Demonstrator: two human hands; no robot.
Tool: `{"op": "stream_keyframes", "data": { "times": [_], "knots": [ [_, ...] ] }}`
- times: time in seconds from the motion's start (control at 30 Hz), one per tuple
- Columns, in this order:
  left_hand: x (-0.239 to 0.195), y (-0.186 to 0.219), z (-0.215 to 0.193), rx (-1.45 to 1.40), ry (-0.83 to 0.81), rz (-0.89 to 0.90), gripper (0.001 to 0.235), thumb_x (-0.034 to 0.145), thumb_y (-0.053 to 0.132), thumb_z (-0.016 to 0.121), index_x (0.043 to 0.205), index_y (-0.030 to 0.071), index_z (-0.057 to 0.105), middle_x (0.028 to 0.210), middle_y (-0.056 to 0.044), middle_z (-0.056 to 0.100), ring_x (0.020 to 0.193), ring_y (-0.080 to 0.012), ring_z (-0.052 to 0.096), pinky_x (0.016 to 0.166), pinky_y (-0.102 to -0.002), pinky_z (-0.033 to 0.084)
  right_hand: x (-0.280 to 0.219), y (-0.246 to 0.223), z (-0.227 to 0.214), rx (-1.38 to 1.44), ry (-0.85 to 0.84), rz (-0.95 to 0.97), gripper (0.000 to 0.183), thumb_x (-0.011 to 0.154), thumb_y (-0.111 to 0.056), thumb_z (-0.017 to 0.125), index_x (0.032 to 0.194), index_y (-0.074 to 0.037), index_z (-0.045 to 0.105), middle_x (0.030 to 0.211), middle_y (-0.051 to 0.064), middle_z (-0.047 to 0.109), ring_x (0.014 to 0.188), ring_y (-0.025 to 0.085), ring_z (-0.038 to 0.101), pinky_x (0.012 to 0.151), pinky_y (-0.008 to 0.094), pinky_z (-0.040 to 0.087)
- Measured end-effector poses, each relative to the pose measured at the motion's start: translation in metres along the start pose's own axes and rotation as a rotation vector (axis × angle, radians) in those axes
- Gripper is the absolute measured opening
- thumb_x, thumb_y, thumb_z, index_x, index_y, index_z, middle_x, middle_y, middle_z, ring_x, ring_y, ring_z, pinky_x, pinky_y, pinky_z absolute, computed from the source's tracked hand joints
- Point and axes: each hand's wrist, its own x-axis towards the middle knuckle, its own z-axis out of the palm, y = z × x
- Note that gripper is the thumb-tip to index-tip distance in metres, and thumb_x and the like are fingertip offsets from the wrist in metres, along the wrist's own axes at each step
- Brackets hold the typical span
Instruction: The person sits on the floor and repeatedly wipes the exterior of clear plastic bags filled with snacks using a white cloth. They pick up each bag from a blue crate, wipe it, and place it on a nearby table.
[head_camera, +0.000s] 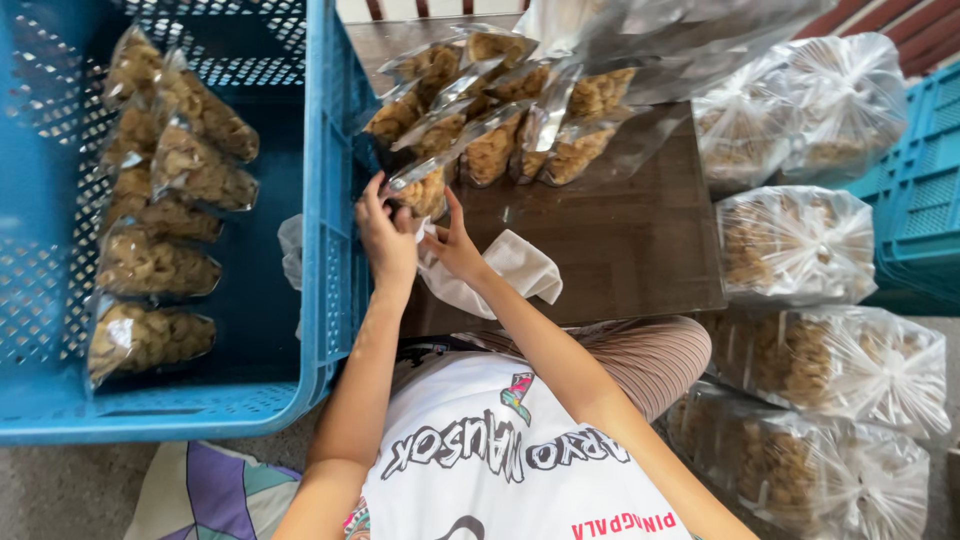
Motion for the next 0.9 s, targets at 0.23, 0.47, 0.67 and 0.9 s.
{"op": "stream_keyframes", "data": {
  "times": [0.23,0.47,0.67,0.9],
  "knots": [
    [-0.002,0.065,-0.039,-0.026,-0.184,-0.143,0.114,0.087,0.011,0.076,0.163,0.019,-0.008,0.163,-0.032,0.021,0.133,-0.0512,0.046,0.106,-0.047,0.049,-0.003,-0.017,0.015,-0.138,0.202,0.012,0.092,0.096,0.003,0.062,0.163,-0.025,0.006,0.099,0.010,0.066,0.080,0.009,0.058,0.070,0.025,0.050],
    [-0.035,0.167,-0.126,0.197,-0.400,0.278,0.085,0.082,0.030,0.081,0.151,0.008,0.036,0.125,-0.023,0.056,0.102,-0.0454,0.062,0.089,-0.048,0.049,-0.082,-0.176,0.045,-0.655,0.061,-0.323,0.049,0.072,0.011,0.065,0.118,-0.004,0.062,0.102,0.008,0.067,0.091,0.012,0.063,0.078,0.025,0.053],
    [-0.011,0.203,-0.227,0.175,-0.364,0.491,0.020,0.090,0.003,0.070,0.108,0.005,0.064,0.093,-0.013,0.066,0.091,-0.0341,0.066,0.080,-0.042,0.052,-0.081,-0.310,0.113,-0.875,-0.296,-0.580,0.020,0.087,0.002,0.072,0.104,-0.006,0.065,0.131,0.013,0.058,0.120,0.025,0.061,0.093,0.029,0.052],
    [0.108,0.114,-0.304,0.207,-0.275,0.397,0.011,0.102,0.009,0.071,0.112,0.004,0.074,0.094,-0.011,0.073,0.081,-0.0181,0.071,0.069,-0.033,0.058,-0.012,-0.338,0.163,-0.604,-0.652,-0.247,0.024,0.095,-0.020,0.081,0.110,-0.003,0.073,0.105,0.011,0.070,0.097,0.025,0.063,0.088,0.039,0.053]
  ]
}}
